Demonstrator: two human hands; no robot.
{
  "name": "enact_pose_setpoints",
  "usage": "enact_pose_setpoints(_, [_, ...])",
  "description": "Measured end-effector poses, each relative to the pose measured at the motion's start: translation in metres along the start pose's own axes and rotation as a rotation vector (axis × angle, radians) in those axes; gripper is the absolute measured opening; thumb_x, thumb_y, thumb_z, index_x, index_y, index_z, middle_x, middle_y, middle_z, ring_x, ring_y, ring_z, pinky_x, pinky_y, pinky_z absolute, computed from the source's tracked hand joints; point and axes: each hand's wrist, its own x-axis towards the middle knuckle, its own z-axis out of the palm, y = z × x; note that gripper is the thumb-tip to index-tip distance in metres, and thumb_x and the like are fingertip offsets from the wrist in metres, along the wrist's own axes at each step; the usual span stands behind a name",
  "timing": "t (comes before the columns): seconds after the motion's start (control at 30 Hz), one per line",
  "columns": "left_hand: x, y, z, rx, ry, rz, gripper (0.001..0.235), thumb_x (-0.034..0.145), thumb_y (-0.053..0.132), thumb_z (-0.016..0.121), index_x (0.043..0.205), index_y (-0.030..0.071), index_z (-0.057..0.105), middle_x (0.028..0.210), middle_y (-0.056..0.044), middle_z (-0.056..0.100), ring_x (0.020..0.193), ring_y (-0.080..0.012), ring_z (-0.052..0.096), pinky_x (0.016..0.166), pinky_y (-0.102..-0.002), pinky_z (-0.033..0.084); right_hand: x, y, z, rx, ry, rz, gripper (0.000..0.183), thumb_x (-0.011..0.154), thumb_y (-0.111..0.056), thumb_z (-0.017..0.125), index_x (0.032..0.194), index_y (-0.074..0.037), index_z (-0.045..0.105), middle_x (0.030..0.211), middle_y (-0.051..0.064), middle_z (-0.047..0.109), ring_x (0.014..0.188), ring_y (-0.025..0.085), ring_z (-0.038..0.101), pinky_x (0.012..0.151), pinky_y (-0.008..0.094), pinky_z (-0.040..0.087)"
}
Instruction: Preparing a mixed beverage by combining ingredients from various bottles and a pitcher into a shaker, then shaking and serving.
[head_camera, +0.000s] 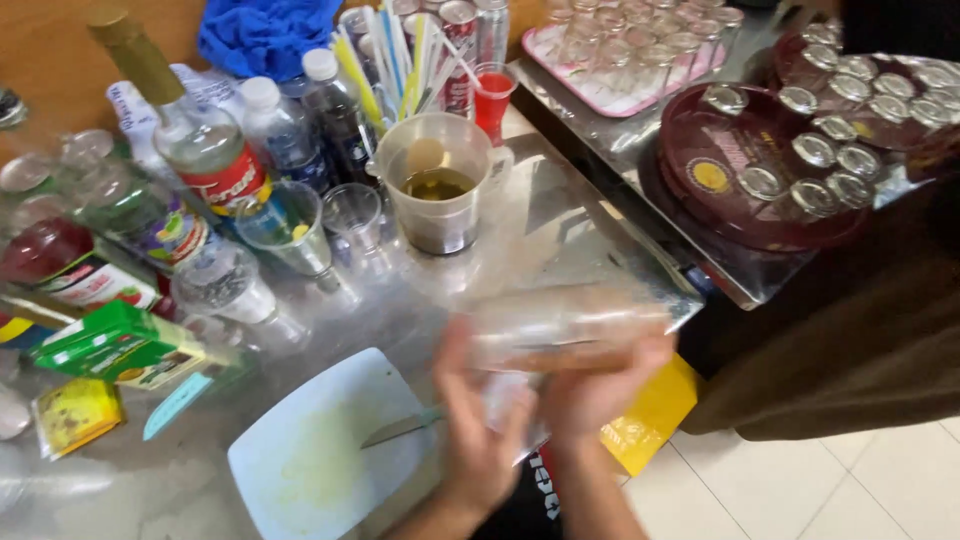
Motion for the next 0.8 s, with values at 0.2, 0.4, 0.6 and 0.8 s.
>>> enact_pose_setpoints(0.2, [-0.006, 0.005, 0.0, 0.056, 0.505, 0.018, 0.093, 0.087, 0.015, 0.066, 0.154, 0.006, 0.002, 0.16, -0.02, 0.021, 0.148, -0.0291, 0.032, 0.12, -0.047, 0.032, -0.005, -0.004, 0.017, -0.399, -0.14, 0.581, 0.057, 0.092, -0.023, 0.053, 0.148, -0.026, 0.039, 0.09, 0.006, 0.061, 0.067, 0.014, 0.052, 0.061, 0.03, 0.043])
enact_pose_setpoints(0.4, [0.009, 0.003, -0.026, 0.045, 0.113, -0.019, 0.082, 0.095, 0.02, 0.064, 0.16, 0.004, 0.016, 0.164, -0.015, 0.026, 0.149, -0.0265, 0.037, 0.119, -0.038, 0.036, -0.031, 0.001, 0.028, -0.024, 0.124, 0.207, 0.05, 0.104, -0.049, 0.035, 0.108, -0.01, 0.066, 0.098, 0.008, 0.07, 0.094, 0.023, 0.067, 0.092, 0.034, 0.053])
enact_pose_setpoints(0.6, [-0.007, -0.004, -0.028, 0.069, 0.407, 0.008, 0.095, 0.093, 0.016, 0.065, 0.157, 0.01, -0.005, 0.165, -0.022, 0.018, 0.148, -0.0308, 0.034, 0.124, -0.048, 0.028, 0.007, 0.014, 0.009, -0.103, -0.628, 0.414, 0.04, 0.101, -0.024, 0.055, 0.137, -0.019, 0.039, 0.105, 0.007, 0.06, 0.081, 0.019, 0.062, 0.067, 0.037, 0.056])
enact_pose_setpoints(0.8, [0.018, -0.001, -0.033, 0.072, 0.254, -0.189, 0.082, 0.091, 0.029, 0.067, 0.158, 0.012, 0.022, 0.15, -0.01, 0.044, 0.13, -0.0225, 0.052, 0.11, -0.04, 0.045, -0.022, -0.006, 0.049, -0.164, -0.004, 0.443, 0.064, 0.097, -0.061, 0.027, 0.137, -0.021, 0.057, 0.133, -0.001, 0.067, 0.127, 0.015, 0.06, 0.109, 0.03, 0.043])
